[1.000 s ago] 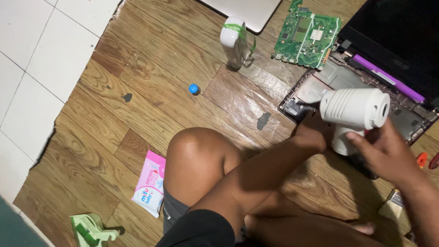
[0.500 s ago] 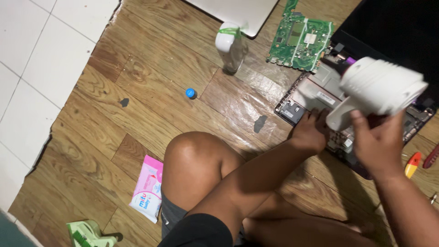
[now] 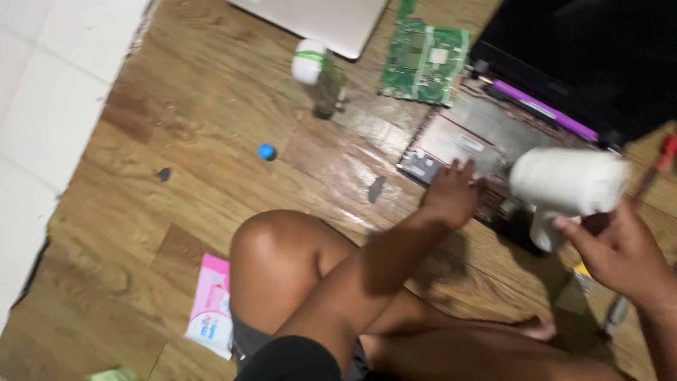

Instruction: The person cleans and reassembles a laptop by brushing dust off the internal chassis, using a handheld blower on the components, and then placing the motherboard and smaller circuit boards back into the case.

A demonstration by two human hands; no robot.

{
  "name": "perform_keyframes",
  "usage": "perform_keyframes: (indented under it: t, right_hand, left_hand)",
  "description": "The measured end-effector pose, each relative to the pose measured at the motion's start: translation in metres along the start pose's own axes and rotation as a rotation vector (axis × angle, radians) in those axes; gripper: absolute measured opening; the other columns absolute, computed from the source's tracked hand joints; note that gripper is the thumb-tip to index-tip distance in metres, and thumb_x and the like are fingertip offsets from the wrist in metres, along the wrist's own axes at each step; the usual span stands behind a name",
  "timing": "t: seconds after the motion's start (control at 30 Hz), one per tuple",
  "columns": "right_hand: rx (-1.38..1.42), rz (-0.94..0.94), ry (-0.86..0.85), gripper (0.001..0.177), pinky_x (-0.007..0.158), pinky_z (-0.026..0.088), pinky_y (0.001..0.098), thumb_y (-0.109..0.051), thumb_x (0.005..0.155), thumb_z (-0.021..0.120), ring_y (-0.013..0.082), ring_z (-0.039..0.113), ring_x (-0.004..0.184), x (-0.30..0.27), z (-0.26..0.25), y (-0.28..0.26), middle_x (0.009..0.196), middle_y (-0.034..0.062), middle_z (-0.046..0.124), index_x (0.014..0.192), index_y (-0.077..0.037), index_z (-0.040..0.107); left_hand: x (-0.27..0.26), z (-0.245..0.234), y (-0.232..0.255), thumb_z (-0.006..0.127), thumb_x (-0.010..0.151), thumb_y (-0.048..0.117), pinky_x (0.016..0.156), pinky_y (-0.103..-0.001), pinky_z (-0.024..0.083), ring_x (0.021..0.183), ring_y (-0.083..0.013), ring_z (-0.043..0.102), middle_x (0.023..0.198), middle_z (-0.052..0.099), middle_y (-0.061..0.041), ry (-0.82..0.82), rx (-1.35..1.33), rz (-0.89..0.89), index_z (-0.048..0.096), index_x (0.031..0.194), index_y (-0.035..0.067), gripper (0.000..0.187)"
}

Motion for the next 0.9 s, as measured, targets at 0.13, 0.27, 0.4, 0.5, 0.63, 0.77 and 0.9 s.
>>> perform_keyframes:
  t: [0.13,0.27,0.4,0.5,0.63,0.77,0.9]
  right_hand:
    - [0.025,0.114,0.018,0.062,0.089,0.055,0.0368,-0.011,0.093,0.069,0.0220,0.064,0.110,-0.021,-0.022,0.033,0.126,0.0157,0.063,0.147,-0.001,0.041]
    - [0.028,-0.181,0.261,0.060,0.110,0.044,0.0456,-0.011,0.102,0.061,0.0342,0.052,0.135,-0.028,-0.047,0.024,0.145,0.0261,0.050,0.152,0.005,0.031]
    - [-0.061,0.166,0.053,0.068,0.105,0.050,0.0452,-0.020,0.096,0.066,0.0323,0.061,0.125,-0.009,-0.042,0.055,0.135,0.0222,0.061,0.153,-0.004,0.034]
    - [-0.120,0.129,0.024,0.070,0.103,0.049,0.0453,-0.021,0.095,0.069,0.0322,0.059,0.127,0.025,-0.021,0.046,0.142,0.0220,0.057,0.154,-0.006,0.033]
    - [0.071,-0.167,0.200,0.063,0.114,0.047,0.0439,-0.017,0.106,0.068,0.0322,0.055,0.137,0.093,-0.012,0.021,0.150,0.0231,0.053,0.155,-0.001,0.032]
    - [0.160,-0.216,0.137,0.059,0.109,0.049,0.0395,-0.014,0.105,0.068,0.0273,0.057,0.132,0.144,0.015,0.007,0.141,0.0199,0.057,0.153,-0.002,0.037]
    - [0.036,-0.174,0.080,0.053,0.102,0.051,0.0391,-0.017,0.102,0.070,0.0251,0.060,0.130,0.174,0.043,-0.010,0.139,0.0168,0.062,0.145,-0.003,0.042]
  left_hand:
    - [-0.006,0.001,0.001,0.054,0.096,0.030,0.122,-0.054,0.020,0.152,-0.0433,0.021,0.167,0.017,-0.021,-0.094,0.040,0.032,0.039,0.156,0.020,0.062]
    - [-0.007,-0.003,0.002,0.056,0.094,0.022,0.121,-0.053,0.021,0.152,-0.0434,0.022,0.167,0.018,-0.021,-0.049,0.024,0.027,0.042,0.154,0.020,0.061]
    - [-0.014,-0.012,0.003,0.051,0.098,0.020,0.122,-0.054,0.022,0.152,-0.0438,0.024,0.168,0.021,-0.020,0.015,0.005,0.025,0.046,0.152,0.020,0.054]
    - [-0.015,-0.016,0.002,0.048,0.100,0.020,0.120,-0.061,0.020,0.152,-0.0418,0.024,0.168,0.019,-0.018,-0.025,0.018,-0.002,0.045,0.152,0.021,0.053]
    - [-0.015,-0.017,0.002,0.049,0.096,0.016,0.116,-0.070,0.017,0.152,-0.0390,0.023,0.168,0.017,-0.016,-0.095,0.047,-0.031,0.041,0.154,0.023,0.059]
    - [-0.018,-0.025,0.005,0.052,0.095,0.021,0.116,-0.070,0.016,0.152,-0.0397,0.023,0.168,0.017,-0.017,-0.079,0.023,-0.024,0.041,0.155,0.021,0.060]
    - [-0.015,-0.027,0.004,0.055,0.094,0.025,0.115,-0.071,0.017,0.151,-0.0401,0.024,0.166,0.019,-0.017,-0.112,-0.013,-0.040,0.043,0.152,0.021,0.059]
Point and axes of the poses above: each hand's wrist, its own x-axis towards the middle knuckle, its own z-axis out of the palm, y = z × x, the point moved 9 cm from there along x, towards the middle knuckle
